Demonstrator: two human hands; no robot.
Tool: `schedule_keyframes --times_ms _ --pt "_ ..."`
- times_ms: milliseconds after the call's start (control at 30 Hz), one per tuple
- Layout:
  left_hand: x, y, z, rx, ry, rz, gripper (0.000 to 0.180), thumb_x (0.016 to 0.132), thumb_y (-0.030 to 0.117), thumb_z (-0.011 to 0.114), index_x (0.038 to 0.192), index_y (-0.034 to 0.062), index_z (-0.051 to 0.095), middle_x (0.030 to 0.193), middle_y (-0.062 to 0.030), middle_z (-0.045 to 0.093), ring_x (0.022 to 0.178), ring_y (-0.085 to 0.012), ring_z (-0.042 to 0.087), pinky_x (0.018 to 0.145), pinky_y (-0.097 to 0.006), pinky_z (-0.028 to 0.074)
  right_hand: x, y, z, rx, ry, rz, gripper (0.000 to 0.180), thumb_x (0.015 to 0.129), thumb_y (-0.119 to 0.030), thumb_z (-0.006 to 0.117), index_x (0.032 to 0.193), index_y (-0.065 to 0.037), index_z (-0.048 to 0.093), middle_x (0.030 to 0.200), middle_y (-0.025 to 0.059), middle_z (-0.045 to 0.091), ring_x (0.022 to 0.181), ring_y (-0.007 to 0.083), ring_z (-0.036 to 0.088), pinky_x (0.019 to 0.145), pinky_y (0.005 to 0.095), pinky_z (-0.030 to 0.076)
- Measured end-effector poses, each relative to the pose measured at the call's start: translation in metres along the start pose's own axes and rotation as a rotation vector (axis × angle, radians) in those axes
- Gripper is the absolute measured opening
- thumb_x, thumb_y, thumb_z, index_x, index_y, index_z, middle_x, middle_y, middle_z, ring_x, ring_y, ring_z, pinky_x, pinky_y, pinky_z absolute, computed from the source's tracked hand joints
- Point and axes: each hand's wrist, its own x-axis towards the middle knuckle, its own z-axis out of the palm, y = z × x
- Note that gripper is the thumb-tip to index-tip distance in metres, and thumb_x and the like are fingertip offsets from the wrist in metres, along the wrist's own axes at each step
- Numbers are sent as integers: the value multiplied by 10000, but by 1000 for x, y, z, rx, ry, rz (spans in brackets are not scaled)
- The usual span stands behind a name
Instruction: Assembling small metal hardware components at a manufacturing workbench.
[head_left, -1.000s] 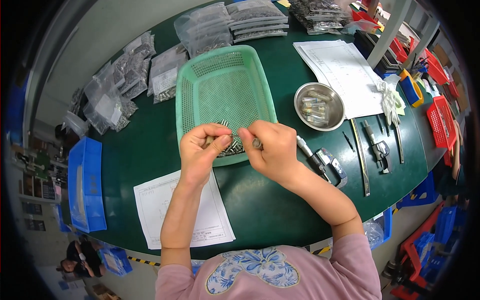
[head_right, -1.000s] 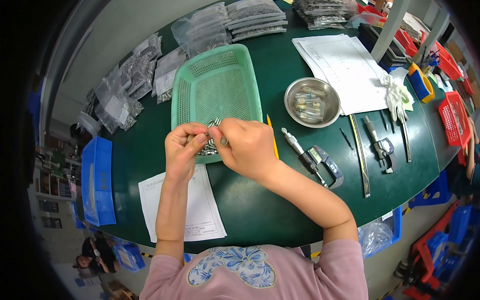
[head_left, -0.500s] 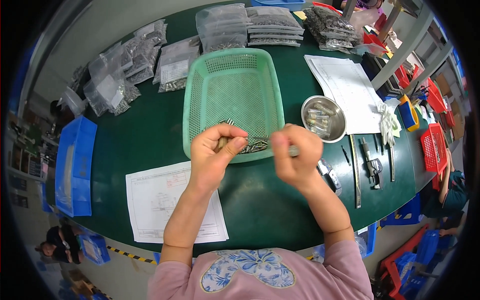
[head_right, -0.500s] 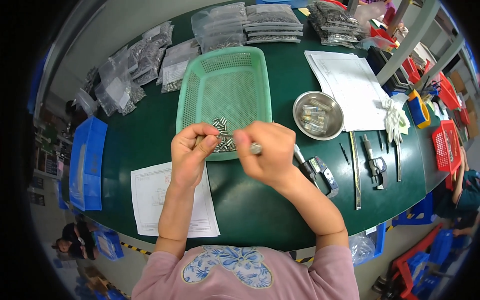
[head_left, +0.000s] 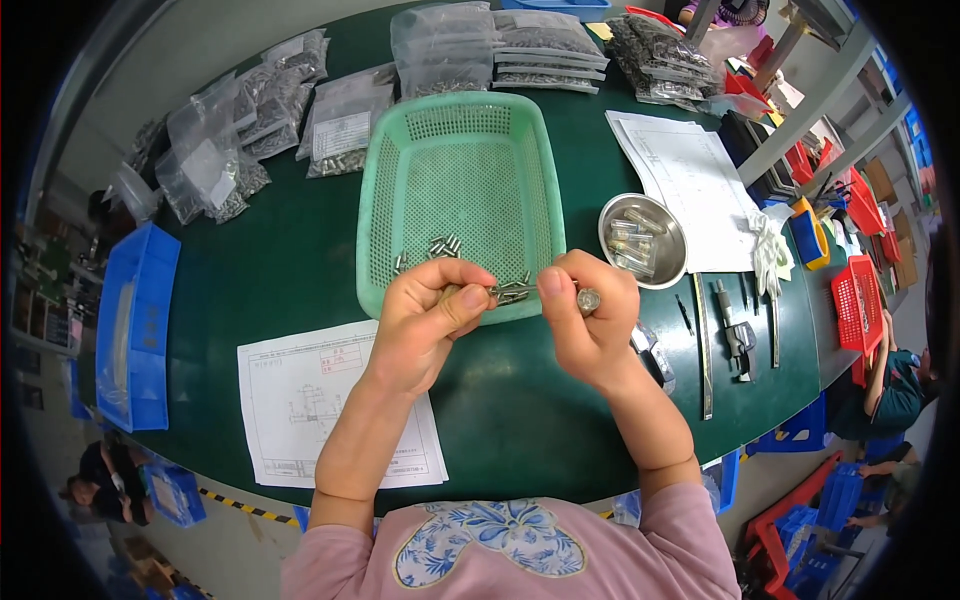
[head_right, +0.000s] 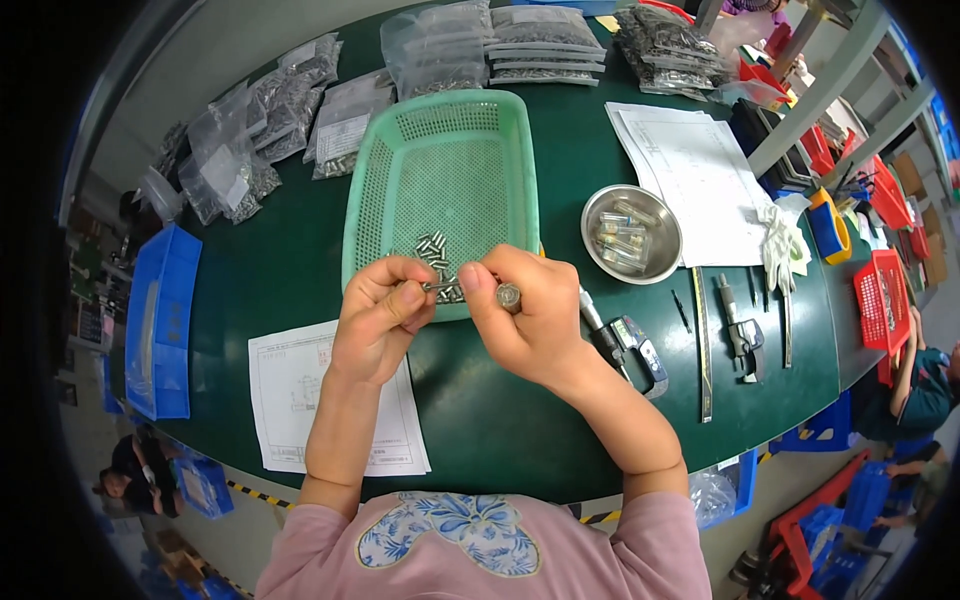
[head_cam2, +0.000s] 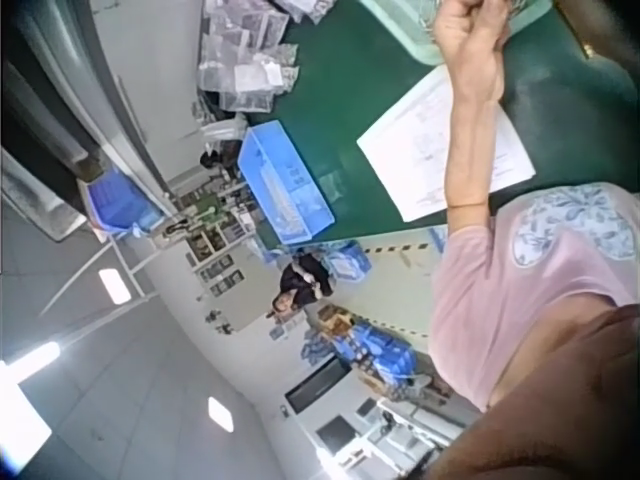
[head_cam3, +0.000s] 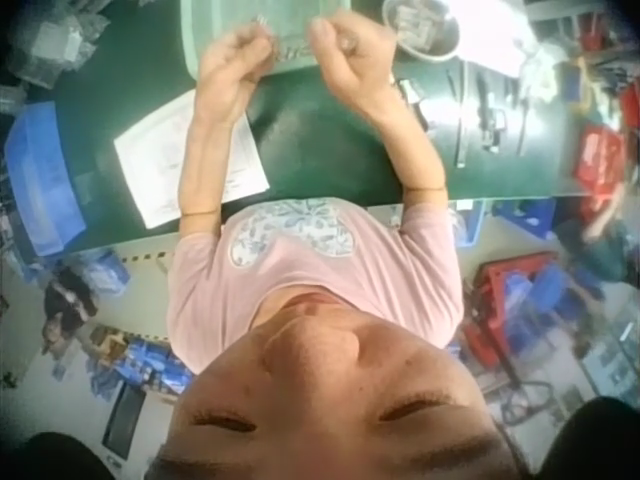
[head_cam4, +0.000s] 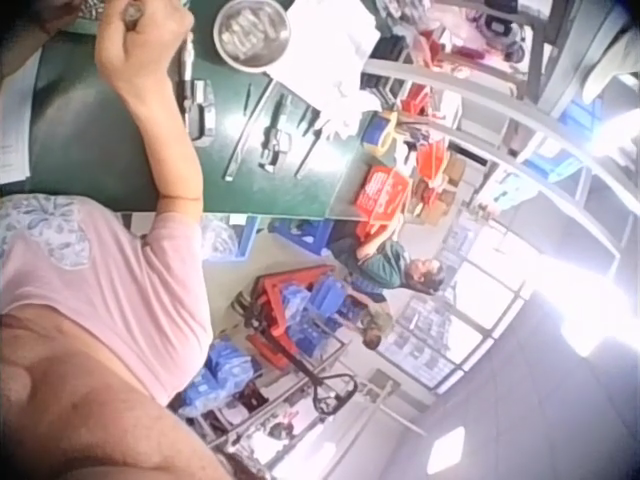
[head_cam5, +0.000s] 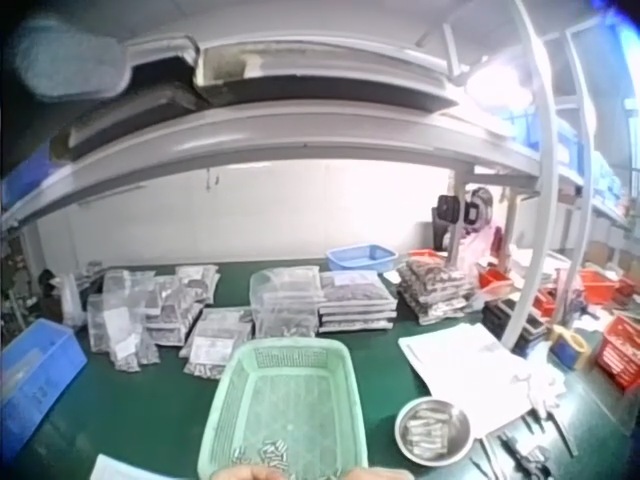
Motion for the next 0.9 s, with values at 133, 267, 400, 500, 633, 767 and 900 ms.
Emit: schedule_keyframes --times_ms 133,267,400,500,633,767,900 --pt "0 -1 0 -5 12 12 132 821 74 614 924 -6 596 752 -62 617 588 -46 438 526 -179 328 0 1 3 12 -8 25 180 804 -57 580 638 -16 524 478 71 442 378 170 406 383 279 301" --pt "1 -2 -1 -6 15 7 141 815 68 623 928 -11 597 752 -61 616 612 -50 478 541 -177 354 1 4 2 -144 -11 -44 175 782 -67 606 634 -31 519 480 64 451 384 204 424 388 293 318" --pt "1 -3 -2 30 57 49 134 804 31 626 922 -28 600 768 -65 619 695 -82 568 619 -182 433 0 10 7 -219 22 -122 165 748 -66 630 636 -50 510 494 53 466 391 219 444 386 301 329" --pt "1 -5 -4 49 69 72 125 799 6 622 914 -37 601 777 -69 622 724 -99 593 655 -190 463 0 10 8 -339 15 -233 165 721 -57 643 640 -61 498 512 46 480 398 219 465 384 306 340" --pt "1 -5 -9 60 85 69 123 792 -7 625 909 -41 603 781 -72 620 721 -107 595 656 -197 474 -3 11 13 -390 27 -265 167 703 -51 647 641 -62 493 521 48 482 406 227 475 386 309 349" --pt "3 -5 -8 79 65 70 113 795 -22 613 904 -50 598 782 -78 617 726 -104 594 659 -204 481 -7 15 17 -324 66 -208 205 763 -84 624 623 -48 479 516 42 486 395 171 471 383 285 335" --pt "5 -6 0 497 253 294 82 754 -61 617 832 -36 622 791 -70 614 659 -69 538 584 -180 427 -7 7 24 271 96 577 407 908 -242 500 566 -25 452 496 -44 397 438 34 361 389 225 246"
